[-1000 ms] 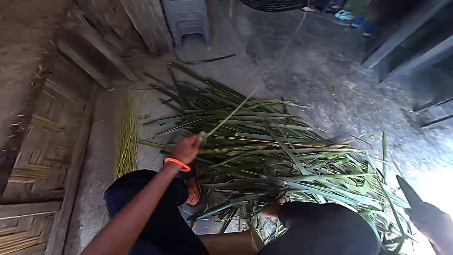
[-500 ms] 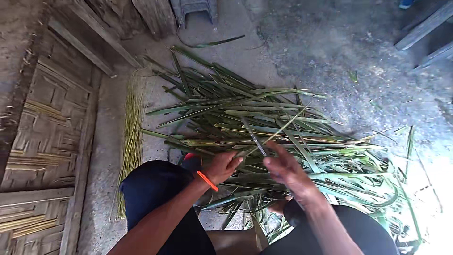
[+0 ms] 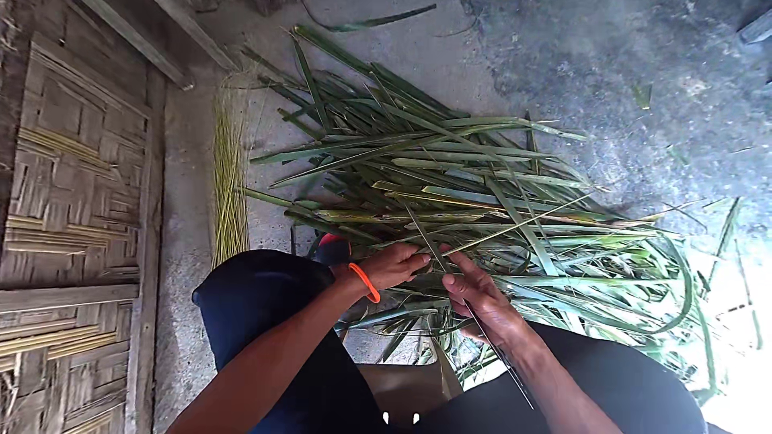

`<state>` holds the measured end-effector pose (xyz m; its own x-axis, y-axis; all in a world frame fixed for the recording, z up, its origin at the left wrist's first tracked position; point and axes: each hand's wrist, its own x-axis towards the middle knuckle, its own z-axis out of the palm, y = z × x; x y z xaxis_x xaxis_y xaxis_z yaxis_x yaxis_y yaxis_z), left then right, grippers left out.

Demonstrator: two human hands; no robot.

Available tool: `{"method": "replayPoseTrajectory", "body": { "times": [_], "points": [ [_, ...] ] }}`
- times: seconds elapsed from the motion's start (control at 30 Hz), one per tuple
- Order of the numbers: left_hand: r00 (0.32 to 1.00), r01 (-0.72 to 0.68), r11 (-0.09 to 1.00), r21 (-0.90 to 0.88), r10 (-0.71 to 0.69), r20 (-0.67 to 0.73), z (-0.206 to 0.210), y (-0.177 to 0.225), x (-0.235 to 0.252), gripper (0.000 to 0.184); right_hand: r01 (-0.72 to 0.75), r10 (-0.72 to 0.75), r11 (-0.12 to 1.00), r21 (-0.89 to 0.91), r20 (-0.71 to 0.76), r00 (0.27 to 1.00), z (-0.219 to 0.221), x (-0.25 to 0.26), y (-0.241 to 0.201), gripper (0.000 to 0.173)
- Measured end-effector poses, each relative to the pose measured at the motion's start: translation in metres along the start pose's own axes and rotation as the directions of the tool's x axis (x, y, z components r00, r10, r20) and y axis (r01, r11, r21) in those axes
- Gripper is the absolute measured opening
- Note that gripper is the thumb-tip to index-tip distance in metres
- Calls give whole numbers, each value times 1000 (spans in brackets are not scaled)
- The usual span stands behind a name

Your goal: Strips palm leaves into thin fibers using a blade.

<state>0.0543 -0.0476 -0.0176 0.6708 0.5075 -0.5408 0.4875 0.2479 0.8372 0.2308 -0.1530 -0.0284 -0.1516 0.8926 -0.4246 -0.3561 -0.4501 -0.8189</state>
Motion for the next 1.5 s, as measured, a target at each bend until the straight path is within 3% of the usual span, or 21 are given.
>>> {"method": "replayPoseTrajectory", "body": {
  "times": [0.13, 0.33, 0.6, 0.93, 1.07, 1.17, 1.37, 1.5],
  "points": [
    [998, -55, 997, 58, 56, -18, 3, -2, 2, 27, -12, 12, 999, 40, 12, 1000, -4, -2, -1, 47],
    [1000, -24, 989, -143, 26, 16, 6, 2, 2, 28, -32, 28, 998, 50, 87, 996, -13, -6, -6, 42],
    [993, -113, 991, -71, 114, 6, 8, 0, -2, 28, -31, 25, 998, 51, 103, 994, -12, -9, -9, 41],
    [940, -164, 907, 387, 263, -218, 16, -4, 1, 36, -38, 36, 998, 49, 53, 998, -9, -8, -10, 43],
    [801, -248, 783, 570, 497, -334, 29, -16, 3, 35, -42, 41, 996, 79, 19, 999, -6, -7, -10, 36],
    [712, -234, 693, 682, 600, -365, 36, -20, 5, 30, -34, 36, 993, 114, -18, 999, -1, -6, -11, 30],
    [464, -172, 414, 894, 834, -297, 44, -30, 11, 14, -73, 87, 984, 163, -83, 993, 8, -6, -20, 19],
    [451, -169, 395, 903, 846, -285, 44, -35, 16, 14, -33, 29, 999, -19, -201, 979, 16, -3, -16, 11]
  ]
}}
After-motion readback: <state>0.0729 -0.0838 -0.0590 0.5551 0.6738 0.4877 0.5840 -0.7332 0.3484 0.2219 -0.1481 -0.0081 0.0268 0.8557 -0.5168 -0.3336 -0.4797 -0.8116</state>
